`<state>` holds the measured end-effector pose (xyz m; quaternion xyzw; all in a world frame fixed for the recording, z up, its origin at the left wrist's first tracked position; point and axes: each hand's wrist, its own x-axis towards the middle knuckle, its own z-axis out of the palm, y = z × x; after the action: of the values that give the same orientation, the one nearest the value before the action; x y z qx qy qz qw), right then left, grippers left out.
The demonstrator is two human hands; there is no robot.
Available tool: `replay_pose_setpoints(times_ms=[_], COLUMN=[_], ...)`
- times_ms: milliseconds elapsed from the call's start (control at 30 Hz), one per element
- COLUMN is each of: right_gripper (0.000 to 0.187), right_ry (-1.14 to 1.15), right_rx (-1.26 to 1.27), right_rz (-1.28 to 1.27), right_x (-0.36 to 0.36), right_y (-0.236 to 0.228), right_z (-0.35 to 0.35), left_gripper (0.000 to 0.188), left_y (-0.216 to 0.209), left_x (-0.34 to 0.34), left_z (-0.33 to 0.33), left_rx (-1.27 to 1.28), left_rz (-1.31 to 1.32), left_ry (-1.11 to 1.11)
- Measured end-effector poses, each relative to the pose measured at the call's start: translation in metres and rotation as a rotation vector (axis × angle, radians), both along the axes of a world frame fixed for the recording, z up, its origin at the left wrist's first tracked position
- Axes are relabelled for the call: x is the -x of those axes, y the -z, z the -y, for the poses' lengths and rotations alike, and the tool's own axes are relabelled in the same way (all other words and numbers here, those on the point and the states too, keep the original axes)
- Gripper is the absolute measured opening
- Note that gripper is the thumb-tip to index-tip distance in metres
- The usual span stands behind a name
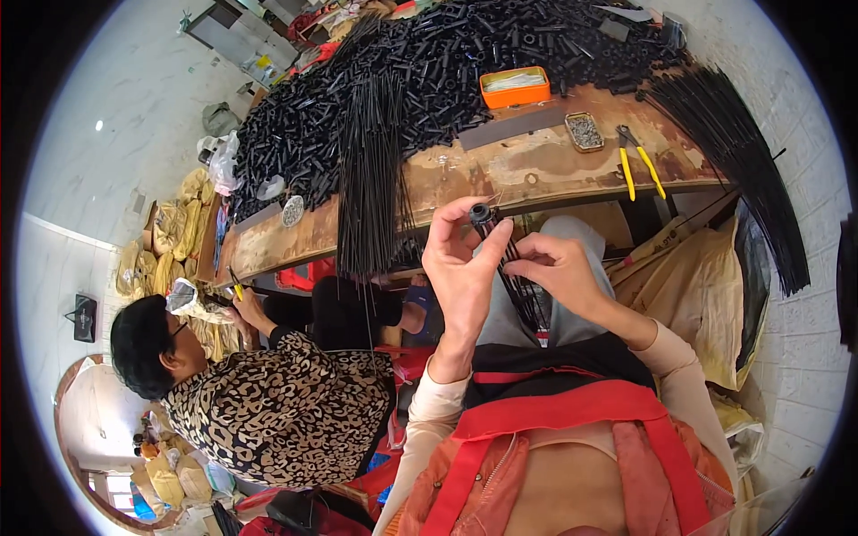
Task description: Trimming and assembling black cable bundles at a production workbench.
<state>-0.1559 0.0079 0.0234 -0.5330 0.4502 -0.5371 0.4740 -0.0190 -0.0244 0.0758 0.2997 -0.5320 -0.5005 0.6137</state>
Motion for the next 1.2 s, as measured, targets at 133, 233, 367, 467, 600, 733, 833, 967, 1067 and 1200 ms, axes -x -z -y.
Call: replay_pose_setpoints(times_ms=[133,233,367,467,600,733,833,967,1067,1200], right_gripper=[0.012,0.014,0.018,0.022,0.017,0.018,0.024,0.034,0.038,0.038], right_ry=[-0.045,-0.097,-0.099,-0.097,-0.008,0.076,0.197,0.974,1.067,0.987], right_rx=[-0.040,-0.064,-0.064,-0.058,-0.065,0.292,0.235,0.233,0.037,0.043], right_rz=[0.044,0.130,0.241,0.247,-0.004,-0.595,-0.835,-1.343,-1.357,-1.304], right_x=[-0.006,-0.009,-0.015,-0.016,-0.016,0.001,0.045,0.119,0.155,0.177], right_y=[0.005,0.011,0.018,0.024,0.025,0.032,0.030,0.027,0.053,0.074], right_z=[0.006,0.009,0.018,0.025,0.031,0.034,0.035,0.065,0.086,0.097], left_gripper=[0.031,0.028,0.032,0.034,0.035,0.033,0.029,0.026,0.019,0.019], left_y=[0.003,0.005,0.010,0.019,0.033,0.041,0.059,0.059,0.058,0.055], left_x=[-0.010,-0.019,-0.016,-0.011,0.001,0.006,0.006,0.014,0.019,0.023], left_z=[0.003,0.005,0.008,0.014,0.025,0.027,0.044,0.054,0.058,0.051], left_rx=[-0.101,-0.095,-0.053,-0.010,0.018,-0.031,0.024,-0.091,-0.095,-0.168], left_rz=[-0.079,-0.039,-0.038,-0.004,0.072,0.193,0.157,0.117,0.207,0.110], left_ry=[0.082,0.210,0.179,0.103,0.041,-0.034,-0.151,0.005,0.227,0.357])
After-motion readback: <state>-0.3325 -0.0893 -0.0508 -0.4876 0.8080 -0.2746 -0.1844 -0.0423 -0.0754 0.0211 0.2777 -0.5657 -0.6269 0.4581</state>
